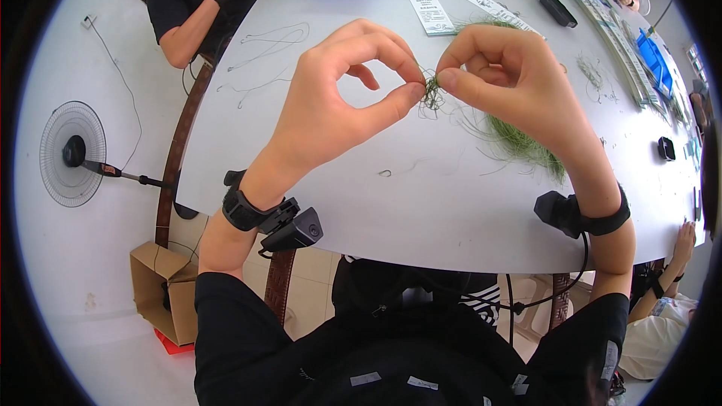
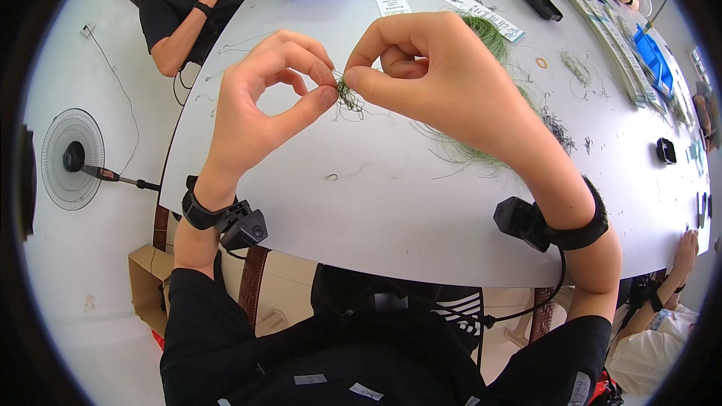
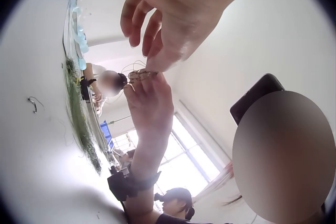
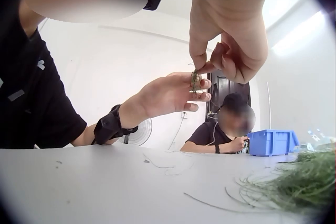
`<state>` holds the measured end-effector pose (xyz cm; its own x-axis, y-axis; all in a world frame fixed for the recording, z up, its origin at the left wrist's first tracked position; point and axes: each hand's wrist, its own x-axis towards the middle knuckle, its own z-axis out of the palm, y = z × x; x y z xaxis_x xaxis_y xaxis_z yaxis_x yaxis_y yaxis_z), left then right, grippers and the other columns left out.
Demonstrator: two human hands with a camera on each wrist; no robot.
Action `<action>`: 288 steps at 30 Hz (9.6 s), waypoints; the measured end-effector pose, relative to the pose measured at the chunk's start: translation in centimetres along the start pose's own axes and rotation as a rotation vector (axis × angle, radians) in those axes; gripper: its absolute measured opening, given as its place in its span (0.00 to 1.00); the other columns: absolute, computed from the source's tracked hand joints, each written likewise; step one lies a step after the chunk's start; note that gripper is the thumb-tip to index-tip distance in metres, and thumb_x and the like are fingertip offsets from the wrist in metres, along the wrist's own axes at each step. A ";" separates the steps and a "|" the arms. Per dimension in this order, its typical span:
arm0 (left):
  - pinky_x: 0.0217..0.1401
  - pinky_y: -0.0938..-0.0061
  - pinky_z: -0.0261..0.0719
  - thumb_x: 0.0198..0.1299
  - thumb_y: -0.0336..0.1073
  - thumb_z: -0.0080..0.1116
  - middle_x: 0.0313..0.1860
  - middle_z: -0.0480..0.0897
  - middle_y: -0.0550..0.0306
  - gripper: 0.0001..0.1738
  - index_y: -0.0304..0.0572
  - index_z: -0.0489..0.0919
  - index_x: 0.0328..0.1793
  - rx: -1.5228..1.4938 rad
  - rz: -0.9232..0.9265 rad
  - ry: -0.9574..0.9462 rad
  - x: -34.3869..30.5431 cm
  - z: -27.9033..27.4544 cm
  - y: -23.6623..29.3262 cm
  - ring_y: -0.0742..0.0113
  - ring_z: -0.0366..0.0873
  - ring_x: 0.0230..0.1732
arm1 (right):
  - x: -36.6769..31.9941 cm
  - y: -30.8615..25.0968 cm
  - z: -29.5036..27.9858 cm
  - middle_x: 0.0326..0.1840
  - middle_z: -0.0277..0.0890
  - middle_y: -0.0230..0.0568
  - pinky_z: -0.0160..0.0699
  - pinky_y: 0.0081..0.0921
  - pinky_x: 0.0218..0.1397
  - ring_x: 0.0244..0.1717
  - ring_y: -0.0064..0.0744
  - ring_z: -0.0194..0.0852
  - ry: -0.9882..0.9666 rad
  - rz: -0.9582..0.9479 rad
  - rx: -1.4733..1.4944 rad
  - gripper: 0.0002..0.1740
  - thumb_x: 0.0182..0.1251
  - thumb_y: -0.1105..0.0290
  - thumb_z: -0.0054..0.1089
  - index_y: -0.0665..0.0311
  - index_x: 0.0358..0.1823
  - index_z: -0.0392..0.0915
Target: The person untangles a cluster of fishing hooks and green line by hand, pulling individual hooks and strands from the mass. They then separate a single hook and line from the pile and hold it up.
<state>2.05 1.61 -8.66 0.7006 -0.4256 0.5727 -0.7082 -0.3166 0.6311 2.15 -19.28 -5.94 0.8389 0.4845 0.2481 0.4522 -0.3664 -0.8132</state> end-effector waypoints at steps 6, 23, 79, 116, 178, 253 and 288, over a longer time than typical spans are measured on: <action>0.36 0.81 0.71 0.49 0.29 0.63 0.38 0.79 0.64 0.03 0.44 0.80 0.31 -0.102 -0.048 0.021 0.0 0.1 0.1 0.76 0.75 0.38 | 0.1 0.2 0.1 0.15 0.53 0.18 0.45 0.13 0.23 0.19 0.09 0.47 0.015 0.024 0.021 0.09 0.57 0.69 0.60 0.69 0.30 0.78; 0.37 0.82 0.70 0.48 0.28 0.60 0.42 0.75 0.56 0.05 0.40 0.77 0.32 0.004 0.093 0.018 0.0 -0.4 -0.1 0.74 0.73 0.39 | 0.0 0.1 0.5 0.14 0.50 0.20 0.45 0.15 0.21 0.18 0.11 0.46 0.039 0.019 0.040 0.10 0.54 0.68 0.60 0.71 0.29 0.79; 0.36 0.82 0.67 0.61 0.45 0.57 0.31 0.74 0.63 0.14 0.43 0.75 0.30 -0.590 -0.339 -0.107 -0.1 0.6 -0.7 0.76 0.69 0.36 | 0.3 0.0 -1.5 0.19 0.62 0.21 0.45 0.12 0.24 0.20 0.11 0.50 0.093 0.026 0.163 0.12 0.61 0.60 0.58 0.62 0.31 0.76; 0.36 0.83 0.70 0.68 0.43 0.45 0.43 0.78 0.58 0.17 0.37 0.73 0.51 -1.124 -0.652 -0.061 0.3 0.8 -0.7 0.73 0.74 0.42 | 0.1 -0.6 -1.6 0.15 0.59 0.21 0.41 0.14 0.20 0.16 0.10 0.49 0.041 0.148 0.121 0.13 0.55 0.60 0.59 0.64 0.25 0.76; 0.32 0.82 0.66 0.64 0.39 0.53 0.29 0.73 0.61 0.09 0.40 0.73 0.37 -0.464 -0.139 0.141 0.2 0.3 -0.3 0.77 0.68 0.31 | 0.1 -0.5 -1.2 0.21 0.74 0.29 0.58 0.10 0.27 0.23 0.12 0.65 0.042 0.136 0.085 0.15 0.55 0.61 0.62 0.69 0.32 0.80; 0.30 0.85 0.68 0.50 0.28 0.66 0.31 0.81 0.61 0.16 0.48 0.65 0.33 -0.268 0.013 0.090 0.1 0.6 -0.6 0.80 0.75 0.33 | -0.1 -0.2 -0.2 0.13 0.55 0.20 0.45 0.15 0.21 0.18 0.10 0.48 -0.008 0.060 0.048 0.11 0.55 0.67 0.61 0.70 0.28 0.78; 0.34 0.84 0.68 0.47 0.24 0.67 0.27 0.79 0.60 0.16 0.45 0.68 0.30 -0.203 -0.041 0.076 0.0 0.8 0.0 0.81 0.67 0.24 | -0.4 -0.4 0.6 0.15 0.58 0.23 0.45 0.16 0.23 0.18 0.14 0.48 0.019 0.353 0.465 0.14 0.55 0.59 0.63 0.64 0.24 0.77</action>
<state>2.02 0.89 -9.10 0.7385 -0.3482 0.5774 -0.6522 -0.1516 0.7427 1.50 -18.85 -6.06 0.9218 0.3804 -0.0743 -0.0330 -0.1141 -0.9929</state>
